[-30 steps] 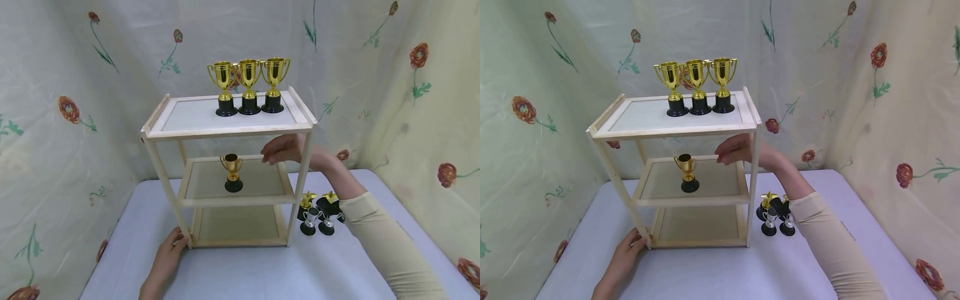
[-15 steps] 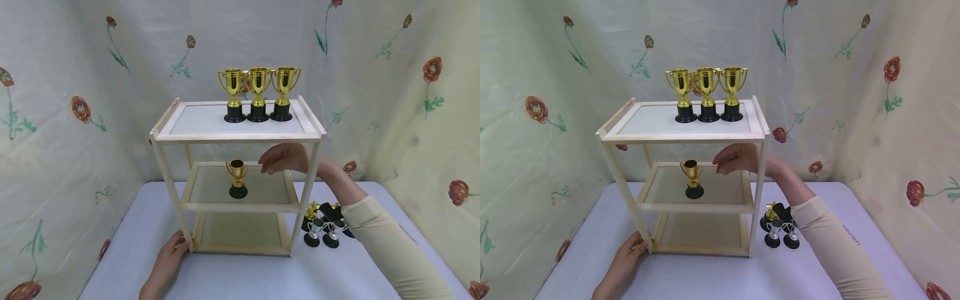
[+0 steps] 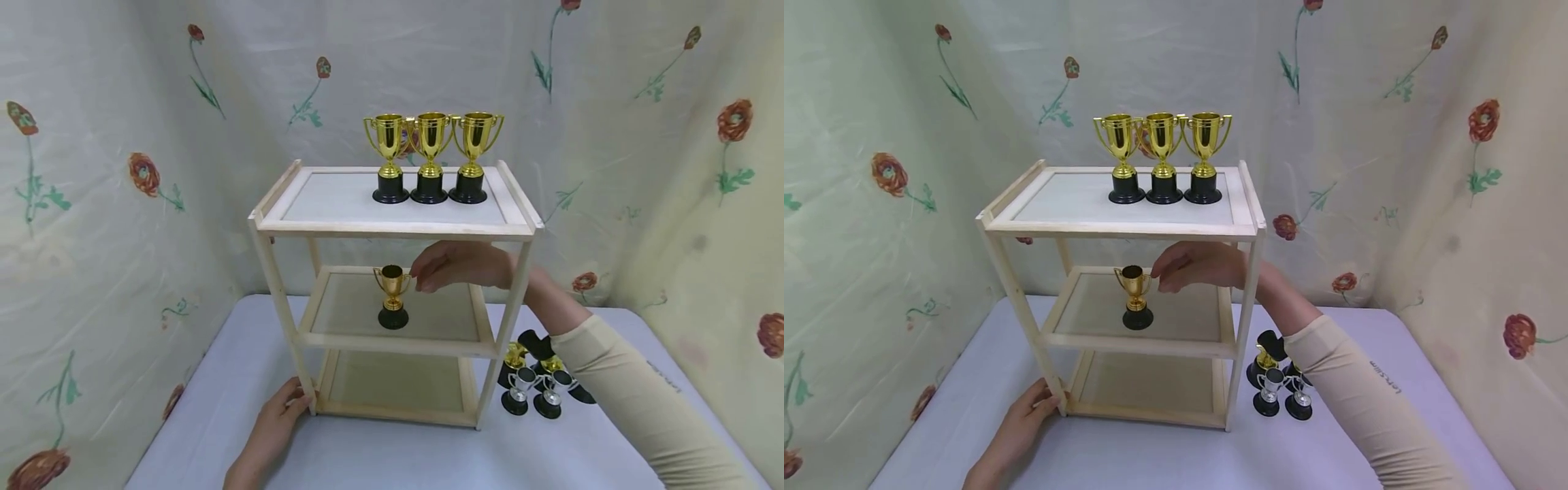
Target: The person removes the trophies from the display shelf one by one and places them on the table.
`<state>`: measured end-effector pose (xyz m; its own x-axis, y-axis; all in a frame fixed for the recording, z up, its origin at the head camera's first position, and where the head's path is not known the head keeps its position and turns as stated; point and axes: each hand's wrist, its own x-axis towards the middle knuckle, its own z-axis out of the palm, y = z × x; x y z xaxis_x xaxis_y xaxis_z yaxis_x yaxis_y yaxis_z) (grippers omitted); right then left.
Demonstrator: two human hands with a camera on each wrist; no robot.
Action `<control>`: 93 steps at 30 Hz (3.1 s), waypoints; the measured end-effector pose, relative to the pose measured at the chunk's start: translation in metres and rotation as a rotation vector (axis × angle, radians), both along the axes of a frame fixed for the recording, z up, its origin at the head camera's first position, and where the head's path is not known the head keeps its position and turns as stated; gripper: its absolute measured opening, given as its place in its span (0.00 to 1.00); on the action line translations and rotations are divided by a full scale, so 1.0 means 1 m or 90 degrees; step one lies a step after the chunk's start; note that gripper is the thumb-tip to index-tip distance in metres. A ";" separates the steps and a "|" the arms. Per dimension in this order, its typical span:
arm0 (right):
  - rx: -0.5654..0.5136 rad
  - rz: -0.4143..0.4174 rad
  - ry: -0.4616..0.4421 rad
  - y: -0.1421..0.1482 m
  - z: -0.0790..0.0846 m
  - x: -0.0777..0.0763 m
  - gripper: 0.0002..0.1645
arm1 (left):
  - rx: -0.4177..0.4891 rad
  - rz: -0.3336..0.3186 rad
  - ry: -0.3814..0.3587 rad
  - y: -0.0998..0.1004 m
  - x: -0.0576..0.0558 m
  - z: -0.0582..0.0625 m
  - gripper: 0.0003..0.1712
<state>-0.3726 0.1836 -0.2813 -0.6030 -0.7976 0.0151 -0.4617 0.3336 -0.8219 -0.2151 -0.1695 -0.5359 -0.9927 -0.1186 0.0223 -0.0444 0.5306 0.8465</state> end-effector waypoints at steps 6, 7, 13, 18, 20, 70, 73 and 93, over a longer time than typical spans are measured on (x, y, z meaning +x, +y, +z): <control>0.027 -0.020 0.010 -0.011 0.007 0.002 0.18 | 0.006 -0.003 -0.001 0.001 0.001 0.001 0.14; 0.024 -0.020 0.014 -0.012 0.007 0.002 0.17 | 0.006 -0.001 -0.005 0.001 0.001 0.001 0.14; -0.001 -0.016 0.022 -0.019 0.008 0.000 0.15 | -0.003 0.006 -0.011 -0.001 0.002 0.001 0.16; -0.007 -0.022 0.015 -0.018 0.006 -0.002 0.13 | -0.010 0.003 -0.008 -0.001 0.001 0.001 0.20; -0.021 -0.024 0.036 -0.017 0.004 -0.001 0.12 | -0.012 0.003 -0.008 -0.001 0.000 0.002 0.19; -0.104 -0.174 0.104 0.034 0.021 0.030 0.15 | -0.030 -0.013 -0.006 0.004 0.004 0.005 0.18; -0.101 -0.180 0.094 0.041 0.022 0.033 0.20 | -0.032 -0.012 -0.008 0.004 0.005 0.005 0.17; -0.117 -0.261 0.107 0.088 0.016 0.042 0.15 | -0.017 -0.033 0.008 0.005 0.009 0.005 0.16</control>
<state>-0.3304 0.2715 -0.2648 -0.8447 -0.4689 0.2582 -0.4542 0.3725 -0.8093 -0.2061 -0.1648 -0.5312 -0.9971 -0.0660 0.0373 -0.0056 0.5544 0.8322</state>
